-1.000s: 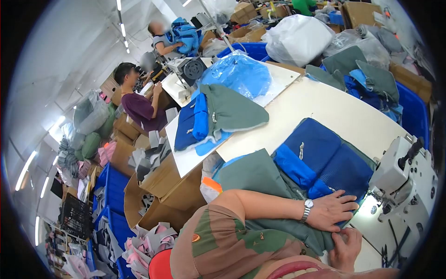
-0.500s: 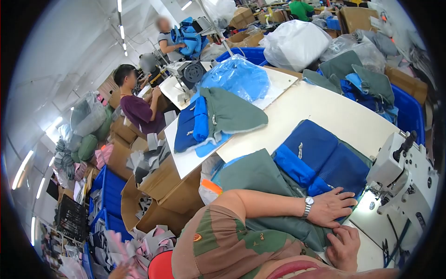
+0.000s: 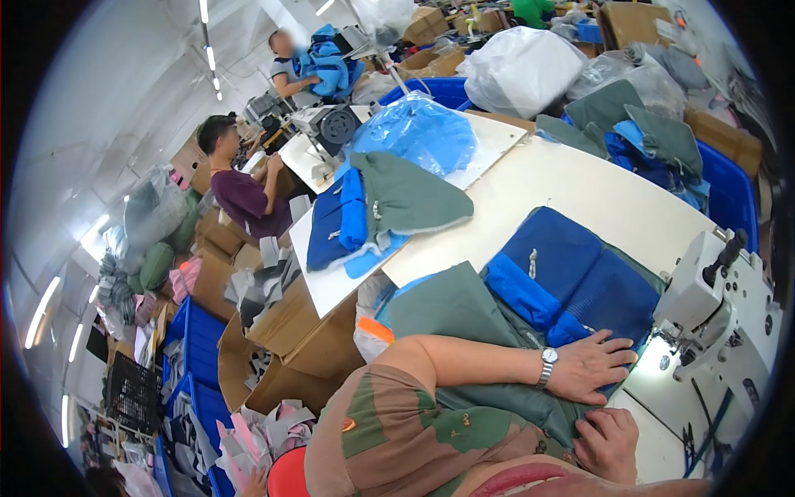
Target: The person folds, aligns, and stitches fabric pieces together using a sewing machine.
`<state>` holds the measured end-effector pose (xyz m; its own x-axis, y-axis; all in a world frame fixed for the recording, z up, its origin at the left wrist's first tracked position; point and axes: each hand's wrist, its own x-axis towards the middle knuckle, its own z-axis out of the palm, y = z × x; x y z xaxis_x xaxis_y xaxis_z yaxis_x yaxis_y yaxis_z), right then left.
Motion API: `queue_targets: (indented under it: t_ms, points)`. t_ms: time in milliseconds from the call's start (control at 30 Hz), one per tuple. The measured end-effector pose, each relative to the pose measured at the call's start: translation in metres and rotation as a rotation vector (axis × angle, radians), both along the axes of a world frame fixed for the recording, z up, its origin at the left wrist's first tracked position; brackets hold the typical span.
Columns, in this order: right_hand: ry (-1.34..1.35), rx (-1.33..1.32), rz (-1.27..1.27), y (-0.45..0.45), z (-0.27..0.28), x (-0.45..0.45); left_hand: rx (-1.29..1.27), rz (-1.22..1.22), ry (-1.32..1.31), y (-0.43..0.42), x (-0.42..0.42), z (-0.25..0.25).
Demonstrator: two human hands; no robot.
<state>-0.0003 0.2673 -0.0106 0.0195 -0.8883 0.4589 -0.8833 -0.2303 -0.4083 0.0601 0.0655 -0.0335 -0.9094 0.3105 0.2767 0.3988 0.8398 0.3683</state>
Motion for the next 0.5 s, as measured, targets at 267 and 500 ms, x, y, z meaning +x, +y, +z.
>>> queue_targets:
  t_ms: [267,500]
  points:
    - [0.049,0.056,-0.088,0.007,0.0,-0.002,-0.049,-0.022,-0.053,0.0,-0.002,0.007]
    - [0.109,-0.01,0.0,0.001,0.005,-0.004,-0.097,0.019,-0.061,0.001,-0.001,0.01]
